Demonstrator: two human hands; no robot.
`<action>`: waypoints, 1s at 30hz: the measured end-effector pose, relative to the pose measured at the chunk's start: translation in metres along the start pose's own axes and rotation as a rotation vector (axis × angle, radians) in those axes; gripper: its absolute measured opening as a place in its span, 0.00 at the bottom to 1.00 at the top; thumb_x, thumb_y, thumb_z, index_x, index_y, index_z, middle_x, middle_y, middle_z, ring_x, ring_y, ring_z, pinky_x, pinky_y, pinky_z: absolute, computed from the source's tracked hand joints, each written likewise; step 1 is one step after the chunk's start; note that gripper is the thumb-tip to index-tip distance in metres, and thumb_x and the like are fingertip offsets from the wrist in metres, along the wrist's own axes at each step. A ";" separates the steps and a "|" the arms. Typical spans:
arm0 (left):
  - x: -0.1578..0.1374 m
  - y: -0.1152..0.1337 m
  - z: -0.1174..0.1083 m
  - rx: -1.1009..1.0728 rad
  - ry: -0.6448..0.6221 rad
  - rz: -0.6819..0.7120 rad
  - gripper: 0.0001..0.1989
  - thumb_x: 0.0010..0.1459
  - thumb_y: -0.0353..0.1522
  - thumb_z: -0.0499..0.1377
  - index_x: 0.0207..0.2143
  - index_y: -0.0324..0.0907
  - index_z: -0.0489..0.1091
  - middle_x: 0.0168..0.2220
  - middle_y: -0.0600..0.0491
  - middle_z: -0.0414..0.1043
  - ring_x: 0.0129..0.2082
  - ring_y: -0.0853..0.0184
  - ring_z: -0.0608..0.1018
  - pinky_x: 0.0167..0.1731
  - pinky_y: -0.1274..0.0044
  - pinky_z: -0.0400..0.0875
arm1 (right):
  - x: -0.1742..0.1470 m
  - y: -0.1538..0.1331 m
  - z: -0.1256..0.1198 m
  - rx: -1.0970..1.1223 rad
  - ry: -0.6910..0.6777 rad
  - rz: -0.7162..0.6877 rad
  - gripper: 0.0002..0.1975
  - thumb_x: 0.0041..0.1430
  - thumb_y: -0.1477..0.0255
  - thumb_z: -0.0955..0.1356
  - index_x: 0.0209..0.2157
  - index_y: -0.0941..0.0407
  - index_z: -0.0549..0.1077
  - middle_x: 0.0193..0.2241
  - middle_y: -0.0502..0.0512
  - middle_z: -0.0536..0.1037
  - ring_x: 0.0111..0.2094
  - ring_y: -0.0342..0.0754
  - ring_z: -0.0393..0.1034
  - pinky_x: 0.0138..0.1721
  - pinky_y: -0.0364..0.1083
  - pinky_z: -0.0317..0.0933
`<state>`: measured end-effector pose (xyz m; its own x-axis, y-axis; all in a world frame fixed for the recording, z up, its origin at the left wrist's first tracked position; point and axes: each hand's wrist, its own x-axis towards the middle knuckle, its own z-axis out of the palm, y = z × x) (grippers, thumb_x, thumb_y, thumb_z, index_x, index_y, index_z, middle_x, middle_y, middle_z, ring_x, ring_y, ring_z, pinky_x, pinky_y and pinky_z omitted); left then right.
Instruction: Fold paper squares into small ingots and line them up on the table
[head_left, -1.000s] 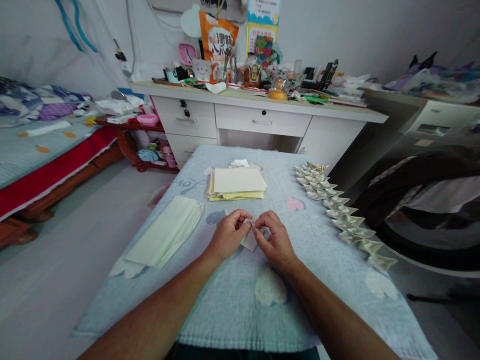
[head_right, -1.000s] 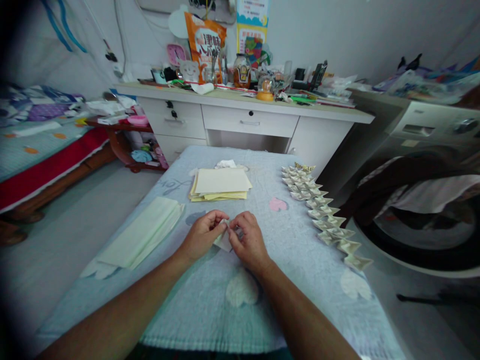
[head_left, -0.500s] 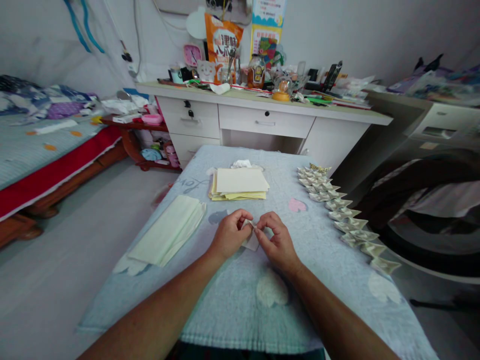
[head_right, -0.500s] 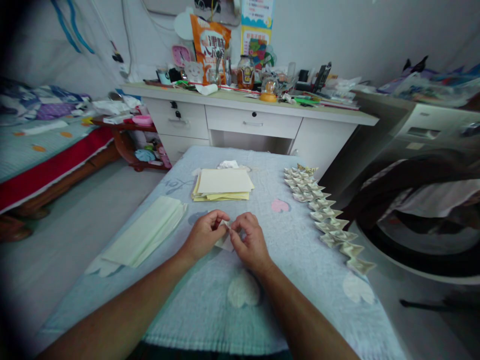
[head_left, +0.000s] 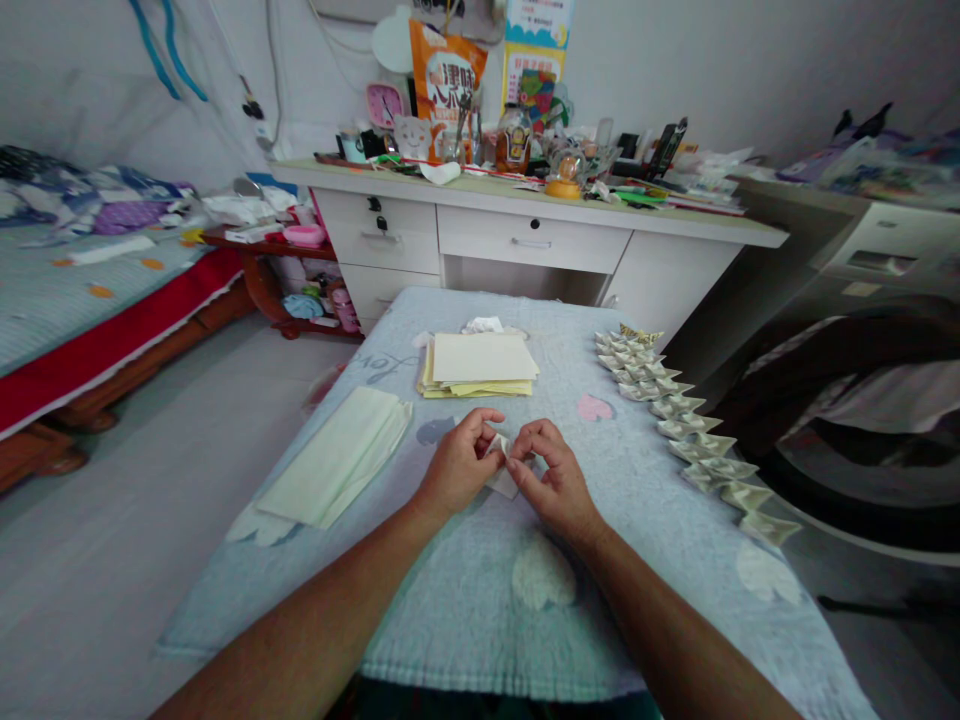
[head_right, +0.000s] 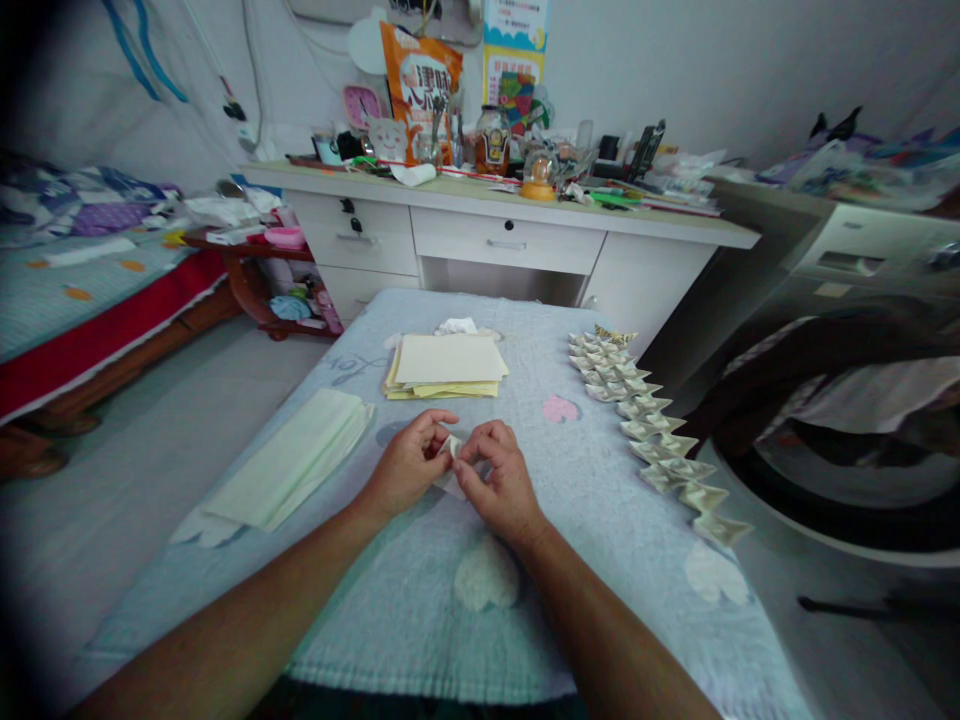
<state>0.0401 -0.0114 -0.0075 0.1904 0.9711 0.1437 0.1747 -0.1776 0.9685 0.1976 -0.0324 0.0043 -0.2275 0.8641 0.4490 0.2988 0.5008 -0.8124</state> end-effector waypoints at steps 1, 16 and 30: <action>0.000 0.001 -0.001 -0.021 -0.010 -0.002 0.19 0.48 0.25 0.58 0.45 0.42 0.64 0.25 0.60 0.68 0.24 0.73 0.70 0.25 0.82 0.62 | 0.000 0.000 0.000 0.017 0.009 0.013 0.03 0.57 0.72 0.66 0.30 0.56 0.69 0.33 0.52 0.67 0.38 0.47 0.63 0.42 0.47 0.57; -0.001 0.005 -0.004 -0.205 -0.113 -0.068 0.11 0.56 0.34 0.58 0.40 0.40 0.66 0.29 0.55 0.72 0.26 0.72 0.72 0.27 0.81 0.64 | 0.003 0.014 0.000 0.487 -0.107 0.399 0.13 0.52 0.62 0.72 0.28 0.57 0.68 0.22 0.46 0.67 0.24 0.40 0.59 0.27 0.41 0.54; -0.001 0.004 -0.008 -0.151 -0.182 -0.121 0.13 0.53 0.39 0.62 0.34 0.38 0.69 0.27 0.55 0.70 0.27 0.71 0.71 0.27 0.81 0.62 | 0.003 0.013 -0.003 0.489 -0.059 0.417 0.17 0.50 0.59 0.72 0.25 0.56 0.65 0.20 0.45 0.63 0.22 0.39 0.55 0.24 0.40 0.50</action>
<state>0.0332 -0.0125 -0.0018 0.3501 0.9367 -0.0010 0.0633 -0.0226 0.9977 0.2034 -0.0230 -0.0033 -0.2384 0.9699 0.0495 -0.0806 0.0310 -0.9963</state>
